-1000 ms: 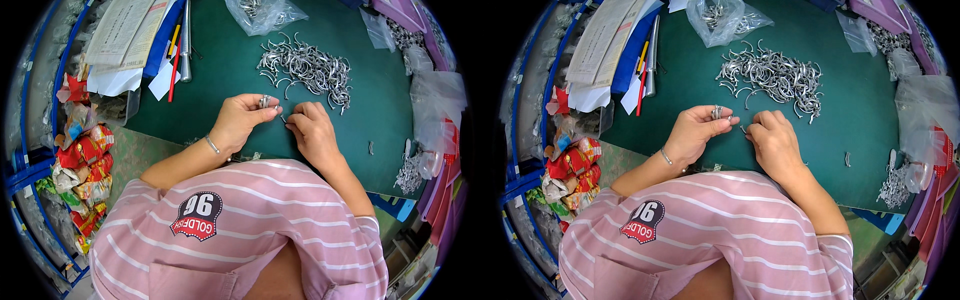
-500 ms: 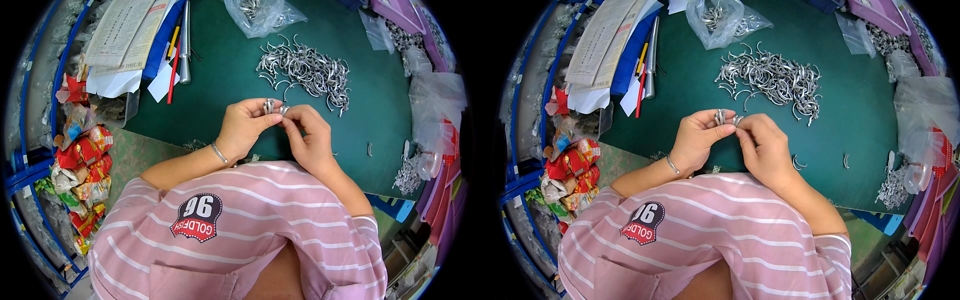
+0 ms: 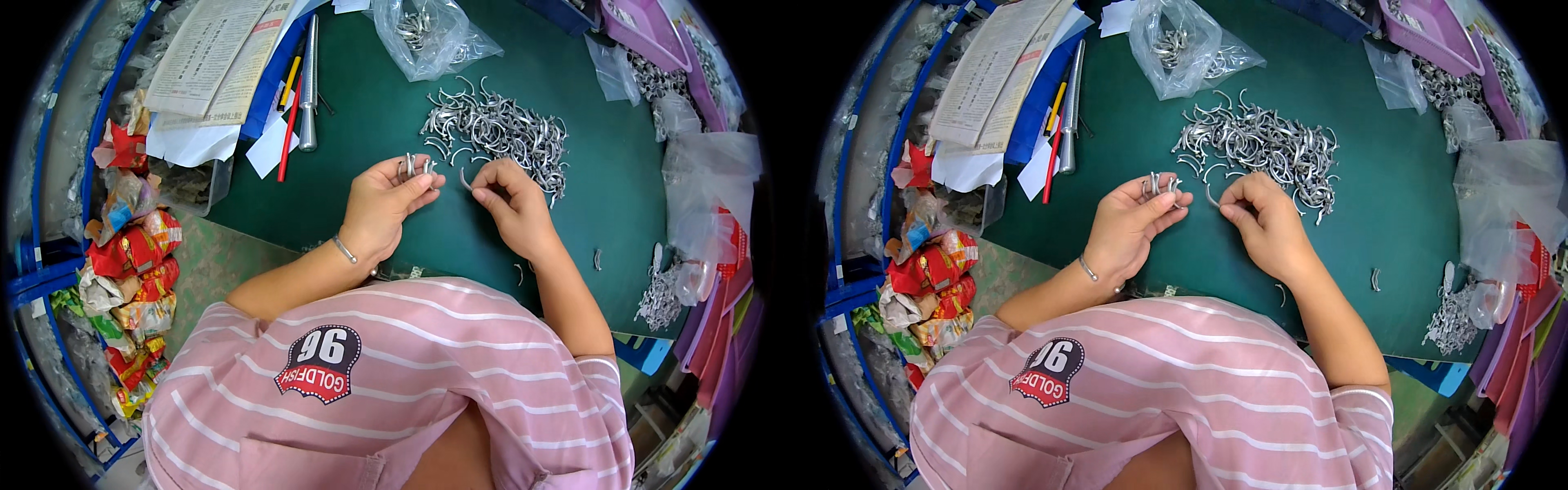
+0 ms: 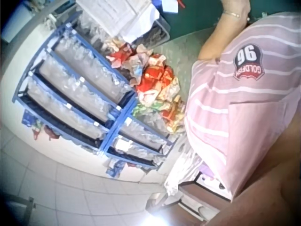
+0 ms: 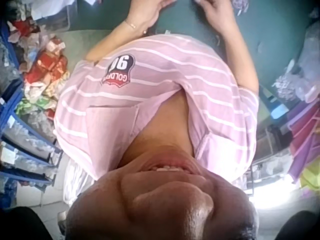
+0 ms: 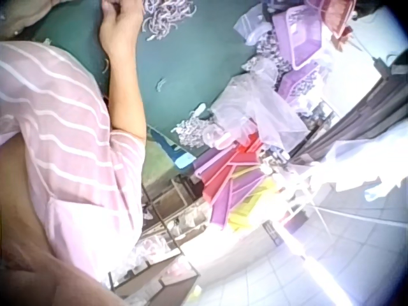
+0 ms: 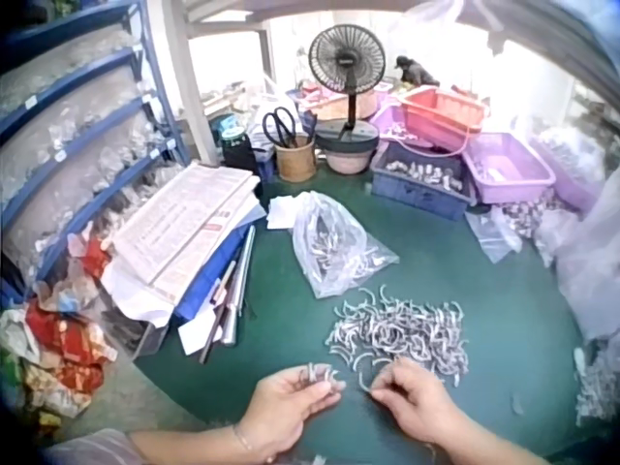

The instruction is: The person picks up metal hooks from a pile on the table and connects them together into a bunch by hand.

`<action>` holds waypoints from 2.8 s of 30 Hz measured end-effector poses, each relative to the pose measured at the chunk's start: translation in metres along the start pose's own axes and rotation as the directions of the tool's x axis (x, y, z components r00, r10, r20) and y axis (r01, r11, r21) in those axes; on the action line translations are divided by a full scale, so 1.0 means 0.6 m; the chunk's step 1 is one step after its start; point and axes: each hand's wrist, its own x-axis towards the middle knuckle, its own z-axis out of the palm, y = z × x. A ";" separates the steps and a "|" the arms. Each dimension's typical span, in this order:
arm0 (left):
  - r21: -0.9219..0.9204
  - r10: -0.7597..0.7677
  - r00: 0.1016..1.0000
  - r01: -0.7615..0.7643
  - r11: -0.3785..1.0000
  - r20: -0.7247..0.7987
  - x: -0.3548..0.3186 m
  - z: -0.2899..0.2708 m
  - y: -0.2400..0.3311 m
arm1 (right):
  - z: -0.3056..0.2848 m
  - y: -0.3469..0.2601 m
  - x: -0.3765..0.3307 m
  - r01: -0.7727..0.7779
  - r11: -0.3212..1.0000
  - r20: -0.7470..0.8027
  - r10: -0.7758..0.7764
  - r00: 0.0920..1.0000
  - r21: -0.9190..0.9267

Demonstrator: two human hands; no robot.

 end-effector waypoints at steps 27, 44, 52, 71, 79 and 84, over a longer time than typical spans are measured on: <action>0.187 0.085 0.988 -0.108 0.976 0.128 -0.010 0.003 -0.007 | 0.010 -0.024 -0.002 0.040 0.962 -0.051 -0.056 0.997 -0.271; -0.080 -0.209 0.953 0.230 0.970 0.218 -0.005 -0.016 0.019 | 0.050 -0.025 0.020 0.237 0.933 -0.140 -0.205 0.969 0.273; -0.014 0.003 0.994 -0.002 1.000 0.106 -0.007 -0.025 0.012 | 0.039 -0.027 0.071 0.430 0.827 -0.003 -0.463 0.886 -0.362; 0.591 0.204 0.971 -0.240 0.770 0.127 0.007 -0.046 0.040 | 0.034 -0.021 0.010 0.383 0.710 0.072 -0.426 0.902 -0.591; 0.770 0.389 0.726 -0.635 0.061 0.567 0.011 -0.034 0.027 | 0.011 -0.024 -0.001 0.395 0.759 0.097 -0.407 0.908 -0.517; 0.761 0.353 0.886 -0.446 0.470 0.301 0.015 -0.044 0.016 | 0.058 -0.028 0.040 0.437 0.690 0.065 -0.495 0.867 -0.577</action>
